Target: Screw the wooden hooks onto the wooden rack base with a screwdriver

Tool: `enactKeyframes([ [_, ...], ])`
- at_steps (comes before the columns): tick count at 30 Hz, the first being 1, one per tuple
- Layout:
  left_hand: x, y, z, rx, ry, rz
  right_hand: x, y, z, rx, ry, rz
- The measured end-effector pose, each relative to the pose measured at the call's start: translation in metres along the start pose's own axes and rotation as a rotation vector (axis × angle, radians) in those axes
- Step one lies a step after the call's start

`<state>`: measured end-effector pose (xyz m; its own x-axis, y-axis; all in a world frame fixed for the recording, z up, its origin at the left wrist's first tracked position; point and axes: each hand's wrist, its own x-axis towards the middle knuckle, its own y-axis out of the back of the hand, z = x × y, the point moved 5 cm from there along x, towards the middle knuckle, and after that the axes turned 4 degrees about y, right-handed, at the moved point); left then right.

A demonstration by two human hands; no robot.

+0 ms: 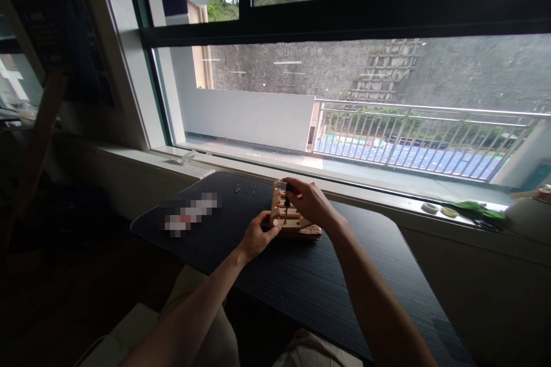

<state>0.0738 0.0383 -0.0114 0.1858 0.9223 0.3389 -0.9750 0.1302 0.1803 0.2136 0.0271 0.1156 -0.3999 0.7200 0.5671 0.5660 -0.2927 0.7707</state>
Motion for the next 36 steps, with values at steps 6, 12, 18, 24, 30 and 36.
enactKeyframes([
  [6,-0.0007,0.0008,0.0018,-0.002,0.002,0.012,0.0005,-0.0011,0.0027,-0.003,-0.009,0.002],
  [12,0.0001,-0.0007,0.0018,-0.003,0.000,0.000,-0.0002,0.0006,-0.0014,-0.001,0.018,0.022],
  [18,-0.0001,-0.0002,0.0025,-0.002,-0.004,-0.001,-0.0003,-0.0028,-0.0006,0.025,0.024,0.022],
  [24,-0.0004,0.0005,0.0022,-0.005,0.007,-0.005,0.0013,-0.0086,0.0028,0.046,0.015,0.008],
  [30,-0.0007,0.0007,0.0031,-0.010,0.014,0.002,0.0006,-0.0063,0.0009,0.025,-0.010,0.012],
  [36,-0.0005,0.0002,0.0029,-0.011,0.012,0.008,-0.0008,-0.0063,0.0026,0.009,-0.032,0.012],
])
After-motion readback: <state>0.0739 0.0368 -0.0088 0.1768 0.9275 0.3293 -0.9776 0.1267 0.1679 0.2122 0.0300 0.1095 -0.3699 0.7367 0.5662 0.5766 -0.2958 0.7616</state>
